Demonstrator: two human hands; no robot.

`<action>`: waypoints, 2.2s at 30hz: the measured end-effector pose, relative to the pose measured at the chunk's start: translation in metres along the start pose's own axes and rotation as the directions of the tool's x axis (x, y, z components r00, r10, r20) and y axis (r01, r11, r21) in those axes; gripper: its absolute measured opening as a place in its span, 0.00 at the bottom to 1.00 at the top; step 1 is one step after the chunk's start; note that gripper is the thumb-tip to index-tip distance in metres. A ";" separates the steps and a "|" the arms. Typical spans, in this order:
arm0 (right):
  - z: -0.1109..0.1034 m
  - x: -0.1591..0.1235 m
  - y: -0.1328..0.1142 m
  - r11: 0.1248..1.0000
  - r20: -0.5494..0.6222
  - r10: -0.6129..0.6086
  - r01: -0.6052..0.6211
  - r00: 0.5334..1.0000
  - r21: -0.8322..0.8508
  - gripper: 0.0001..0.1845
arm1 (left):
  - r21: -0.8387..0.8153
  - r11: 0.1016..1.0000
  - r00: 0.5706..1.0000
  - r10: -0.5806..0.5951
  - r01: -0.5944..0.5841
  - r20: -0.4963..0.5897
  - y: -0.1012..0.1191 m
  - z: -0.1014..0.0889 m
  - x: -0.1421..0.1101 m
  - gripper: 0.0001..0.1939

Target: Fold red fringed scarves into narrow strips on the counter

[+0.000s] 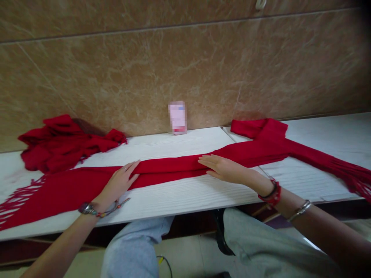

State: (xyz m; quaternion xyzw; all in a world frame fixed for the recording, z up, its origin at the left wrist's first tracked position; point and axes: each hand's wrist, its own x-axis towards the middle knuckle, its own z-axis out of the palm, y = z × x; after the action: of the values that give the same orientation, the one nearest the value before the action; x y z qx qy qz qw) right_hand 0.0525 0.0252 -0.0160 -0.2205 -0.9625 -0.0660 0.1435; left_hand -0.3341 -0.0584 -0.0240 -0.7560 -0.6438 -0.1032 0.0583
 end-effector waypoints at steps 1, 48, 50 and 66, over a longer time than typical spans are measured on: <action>0.005 0.002 0.000 1.000 0.013 -0.014 0.015 1.000 -0.026 0.22 | -0.004 1.000 1.000 -0.020 0.020 -0.015 0.000 0.001 -0.001 0.28; 0.038 0.044 -0.018 0.999 -0.048 0.036 -0.037 0.998 -0.014 0.24 | 0.140 0.926 0.902 -0.295 0.351 -0.314 -0.118 -0.039 -0.092 0.15; 0.040 0.038 -0.011 0.987 -0.069 0.128 -0.121 0.989 0.106 0.22 | 0.135 0.921 0.919 -0.336 0.367 -0.208 -0.129 -0.033 -0.098 0.15; 0.052 0.111 -0.082 0.976 -0.065 -0.125 0.111 0.990 -0.185 0.21 | 0.403 0.758 0.855 -0.496 0.513 -0.156 -0.155 -0.039 -0.097 0.20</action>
State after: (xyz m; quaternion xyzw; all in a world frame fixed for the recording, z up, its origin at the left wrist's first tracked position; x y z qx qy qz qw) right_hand -0.0923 0.0068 -0.0362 -0.1725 -0.9577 -0.1700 0.1555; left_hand -0.5045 -0.1345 -0.0156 -0.5205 -0.8284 0.0148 0.2063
